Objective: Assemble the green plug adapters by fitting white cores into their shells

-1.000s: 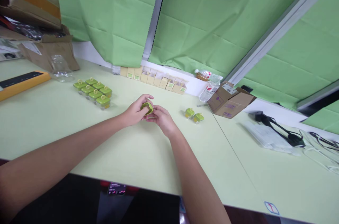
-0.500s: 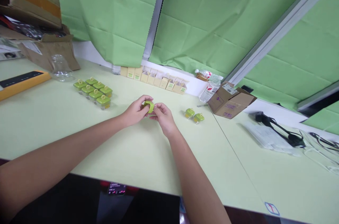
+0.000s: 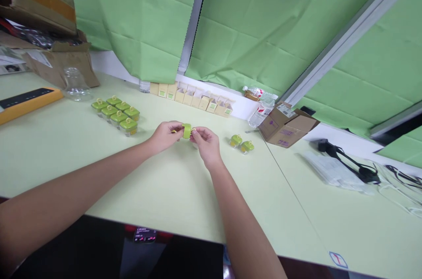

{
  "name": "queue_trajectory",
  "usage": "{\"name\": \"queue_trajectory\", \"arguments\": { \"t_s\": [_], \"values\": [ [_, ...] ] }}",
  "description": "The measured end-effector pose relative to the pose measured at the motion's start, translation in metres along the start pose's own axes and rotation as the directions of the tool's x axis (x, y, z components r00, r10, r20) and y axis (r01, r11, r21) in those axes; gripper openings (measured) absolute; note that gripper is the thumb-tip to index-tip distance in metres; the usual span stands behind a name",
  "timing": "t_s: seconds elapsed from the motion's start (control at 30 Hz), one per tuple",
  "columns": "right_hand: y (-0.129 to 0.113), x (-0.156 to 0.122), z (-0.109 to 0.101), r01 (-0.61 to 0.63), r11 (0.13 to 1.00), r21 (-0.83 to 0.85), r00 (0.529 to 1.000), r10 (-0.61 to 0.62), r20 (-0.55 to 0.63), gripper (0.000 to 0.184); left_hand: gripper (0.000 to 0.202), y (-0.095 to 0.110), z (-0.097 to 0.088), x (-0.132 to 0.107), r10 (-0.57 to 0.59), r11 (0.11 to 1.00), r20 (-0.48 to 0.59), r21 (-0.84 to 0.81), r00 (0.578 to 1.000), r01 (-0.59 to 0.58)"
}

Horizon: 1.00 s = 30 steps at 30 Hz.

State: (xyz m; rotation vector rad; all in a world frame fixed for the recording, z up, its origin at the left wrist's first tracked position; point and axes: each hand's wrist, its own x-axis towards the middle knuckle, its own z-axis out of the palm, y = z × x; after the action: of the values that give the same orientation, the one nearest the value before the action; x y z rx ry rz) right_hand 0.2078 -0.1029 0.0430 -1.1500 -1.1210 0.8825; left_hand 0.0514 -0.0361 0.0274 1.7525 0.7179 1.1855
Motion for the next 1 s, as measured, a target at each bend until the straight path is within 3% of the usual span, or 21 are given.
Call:
{"name": "queue_trajectory", "arguments": {
  "t_s": [0.23, 0.4, 0.7, 1.0],
  "values": [
    [-0.0003, -0.0012, -0.0017, 0.022, 0.996, -0.083, 1.0, -0.022, 0.007, 0.032, 0.027, 0.0055, 0.0023, -0.0045, -0.165, 0.933, 0.099, -0.308, 0.981, 0.188],
    [0.0018, -0.0007, -0.0002, 0.027, 0.995, -0.101, 0.999, -0.025, 0.022, 0.032, 0.031, 0.0072, 0.0031, -0.005, -0.204, 0.912, 0.103, -0.342, 0.974, 0.227],
    [0.0052, -0.0016, -0.0009, 0.217, 0.925, -0.312, 0.976, -0.214, 0.044, 0.023, 0.018, 0.0083, 0.0028, -0.0035, -0.267, 0.894, 0.156, -0.33, 0.951, 0.305],
    [-0.0012, -0.0022, 0.0, 0.095, 0.974, -0.206, 0.995, -0.1, -0.016, 0.022, 0.034, 0.0086, 0.0001, -0.005, -0.276, 0.845, 0.183, -0.421, 0.944, 0.329]
  ]
}}
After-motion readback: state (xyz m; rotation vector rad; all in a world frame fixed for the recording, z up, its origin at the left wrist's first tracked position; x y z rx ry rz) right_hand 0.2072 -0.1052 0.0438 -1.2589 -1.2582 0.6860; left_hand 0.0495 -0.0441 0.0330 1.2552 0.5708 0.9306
